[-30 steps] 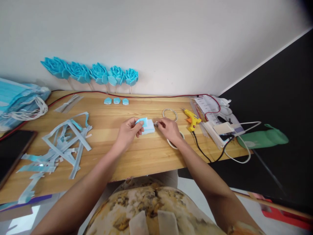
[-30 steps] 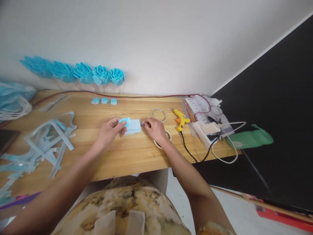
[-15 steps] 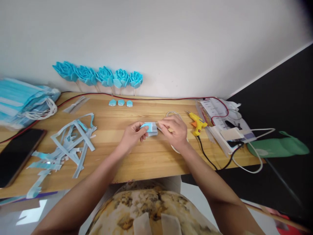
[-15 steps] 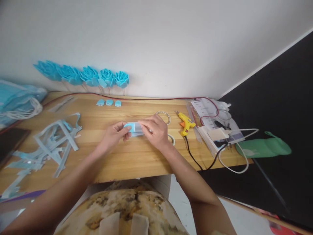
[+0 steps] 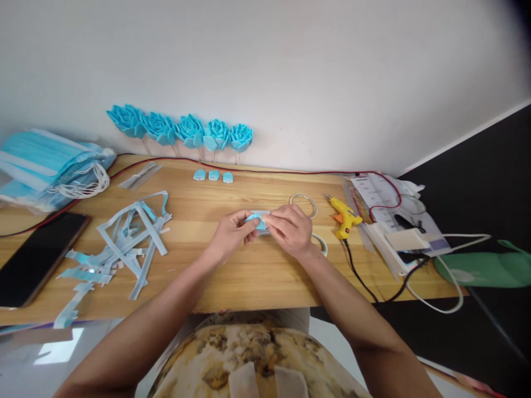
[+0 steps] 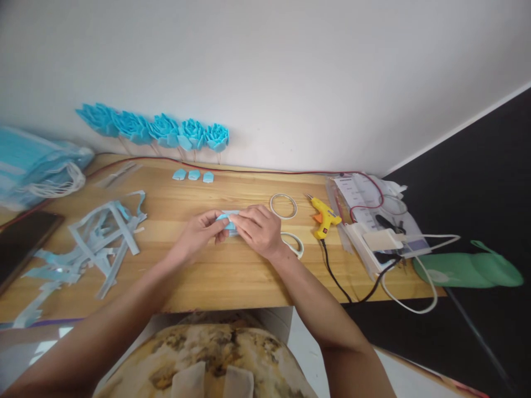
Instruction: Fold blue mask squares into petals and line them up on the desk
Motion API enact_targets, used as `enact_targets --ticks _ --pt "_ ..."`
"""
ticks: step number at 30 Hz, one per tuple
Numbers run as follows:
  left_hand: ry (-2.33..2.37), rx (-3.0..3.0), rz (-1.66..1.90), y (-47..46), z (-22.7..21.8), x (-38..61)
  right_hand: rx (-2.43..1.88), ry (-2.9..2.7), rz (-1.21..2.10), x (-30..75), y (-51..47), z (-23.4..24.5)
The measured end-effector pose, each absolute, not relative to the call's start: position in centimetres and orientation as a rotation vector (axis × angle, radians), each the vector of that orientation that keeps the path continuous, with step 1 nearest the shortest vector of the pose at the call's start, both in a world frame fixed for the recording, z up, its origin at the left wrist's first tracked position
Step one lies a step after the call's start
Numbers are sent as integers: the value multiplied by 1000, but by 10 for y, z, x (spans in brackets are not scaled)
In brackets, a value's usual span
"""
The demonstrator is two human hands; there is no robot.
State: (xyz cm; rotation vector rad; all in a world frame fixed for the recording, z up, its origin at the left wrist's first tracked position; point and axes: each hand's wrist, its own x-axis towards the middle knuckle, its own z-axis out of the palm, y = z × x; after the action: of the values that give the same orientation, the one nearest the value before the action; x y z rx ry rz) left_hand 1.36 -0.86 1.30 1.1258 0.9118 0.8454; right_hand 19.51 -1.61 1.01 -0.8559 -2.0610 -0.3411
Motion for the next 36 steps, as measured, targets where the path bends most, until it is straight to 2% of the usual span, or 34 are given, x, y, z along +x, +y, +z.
enact_targets --ticks 27,36 --pt "774 1009 867 -7 8 12 -934 -2121 -163 197 -16 6" --pt "869 991 868 -4 5 14 -991 -2189 -102 197 -14 6"
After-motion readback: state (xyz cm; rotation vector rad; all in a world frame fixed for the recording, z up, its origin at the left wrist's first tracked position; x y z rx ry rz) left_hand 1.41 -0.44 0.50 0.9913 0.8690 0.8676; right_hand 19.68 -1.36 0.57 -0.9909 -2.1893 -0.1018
